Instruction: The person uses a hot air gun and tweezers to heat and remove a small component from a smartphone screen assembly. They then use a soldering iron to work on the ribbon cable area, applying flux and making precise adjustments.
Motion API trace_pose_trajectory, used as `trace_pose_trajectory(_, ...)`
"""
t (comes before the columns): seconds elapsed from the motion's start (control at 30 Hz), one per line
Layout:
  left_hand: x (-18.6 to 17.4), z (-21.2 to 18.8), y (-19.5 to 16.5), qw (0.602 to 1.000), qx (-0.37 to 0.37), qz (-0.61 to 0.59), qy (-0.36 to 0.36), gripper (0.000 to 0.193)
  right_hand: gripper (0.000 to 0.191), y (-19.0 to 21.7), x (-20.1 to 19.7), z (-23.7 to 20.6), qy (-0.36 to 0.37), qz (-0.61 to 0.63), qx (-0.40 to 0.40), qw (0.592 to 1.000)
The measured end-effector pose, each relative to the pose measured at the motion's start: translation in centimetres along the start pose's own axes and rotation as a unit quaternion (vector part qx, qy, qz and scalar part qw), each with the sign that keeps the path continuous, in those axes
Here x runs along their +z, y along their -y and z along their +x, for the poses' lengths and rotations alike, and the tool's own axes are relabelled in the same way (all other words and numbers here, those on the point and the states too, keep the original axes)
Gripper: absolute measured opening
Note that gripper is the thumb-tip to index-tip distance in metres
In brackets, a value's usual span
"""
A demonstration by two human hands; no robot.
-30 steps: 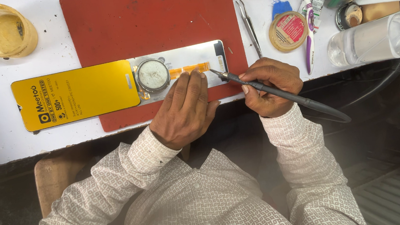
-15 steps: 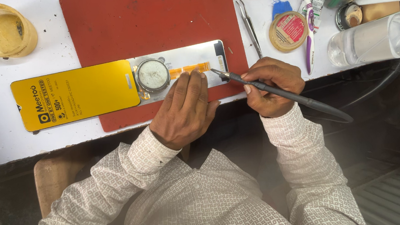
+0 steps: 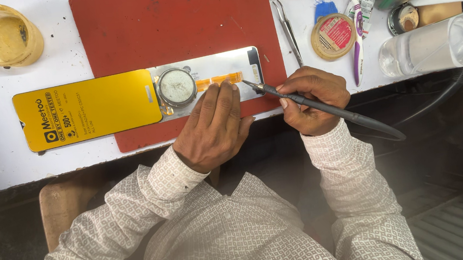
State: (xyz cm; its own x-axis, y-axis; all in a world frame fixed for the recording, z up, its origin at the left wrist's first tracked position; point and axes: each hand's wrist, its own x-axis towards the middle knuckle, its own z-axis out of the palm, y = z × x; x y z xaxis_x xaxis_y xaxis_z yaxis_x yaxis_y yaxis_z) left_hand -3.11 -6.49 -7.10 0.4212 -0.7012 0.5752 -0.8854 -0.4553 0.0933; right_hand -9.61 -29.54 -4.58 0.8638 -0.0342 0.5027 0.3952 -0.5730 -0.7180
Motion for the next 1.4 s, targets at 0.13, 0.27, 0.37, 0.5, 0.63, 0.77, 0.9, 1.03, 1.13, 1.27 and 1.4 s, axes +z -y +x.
trace_pose_trajectory(0.13, 0.0, 0.0, 0.0, 1.000, 0.001, -0.002, -0.004, 0.051, 0.014, 0.0, 0.0, -0.1, 0.000, -0.002, 0.004, 1.000)
trace_pose_trajectory(0.27, 0.0, 0.0, 0.0, 1.000, 0.002, 0.001, -0.005, 0.051, 0.014, 0.0, -0.1, -0.2, 0.005, 0.007, 0.013, 1.000)
trace_pose_trajectory(0.37, 0.1, 0.1, 0.0, 1.000, 0.005, 0.005, -0.003, 0.052, 0.013, 0.0, -0.2, -0.2, -0.015, 0.036, 0.027, 0.999)
trace_pose_trajectory(0.5, 0.1, 0.1, 0.0, 1.000, 0.005, 0.008, -0.006, 0.051, 0.013, -0.1, 0.0, 0.0, -0.003, -0.003, 0.009, 1.000)
trace_pose_trajectory(0.63, 0.1, 0.1, 0.0, 1.000, 0.005, 0.011, -0.009, 0.051, 0.014, -0.1, 0.0, 0.0, 0.004, 0.005, 0.004, 1.000)
trace_pose_trajectory(0.77, 0.2, 0.2, 0.1, 1.000, 0.007, 0.008, -0.005, 0.051, 0.012, -0.1, -0.2, -0.4, -0.019, 0.020, 0.043, 0.999)
trace_pose_trajectory(0.9, 0.2, 0.1, 0.2, 1.000, 0.008, 0.001, 0.000, 0.052, 0.012, -0.8, 0.1, -0.6, -0.051, 0.039, 0.021, 0.998)
trace_pose_trajectory(1.03, 0.0, 0.2, 0.3, 1.000, 0.006, -0.011, -0.013, 0.052, 0.012, -1.4, 0.2, -0.7, -0.070, 0.053, 0.008, 0.996)
trace_pose_trajectory(1.13, -0.1, 0.3, 0.5, 0.999, 0.005, -0.040, -0.021, 0.050, 0.012, -1.6, 0.3, -0.7, -0.080, 0.064, -0.001, 0.995)
trace_pose_trajectory(1.27, -0.6, -0.4, 0.6, 0.987, 0.006, -0.146, -0.065, 0.043, 0.012, -2.1, 0.5, -0.7, -0.096, 0.089, 0.007, 0.991)
trace_pose_trajectory(1.4, -1.9, -1.3, 1.9, 0.974, -0.048, -0.159, -0.155, 0.045, 0.011, -2.8, 0.7, -0.5, -0.119, 0.114, 0.018, 0.986)
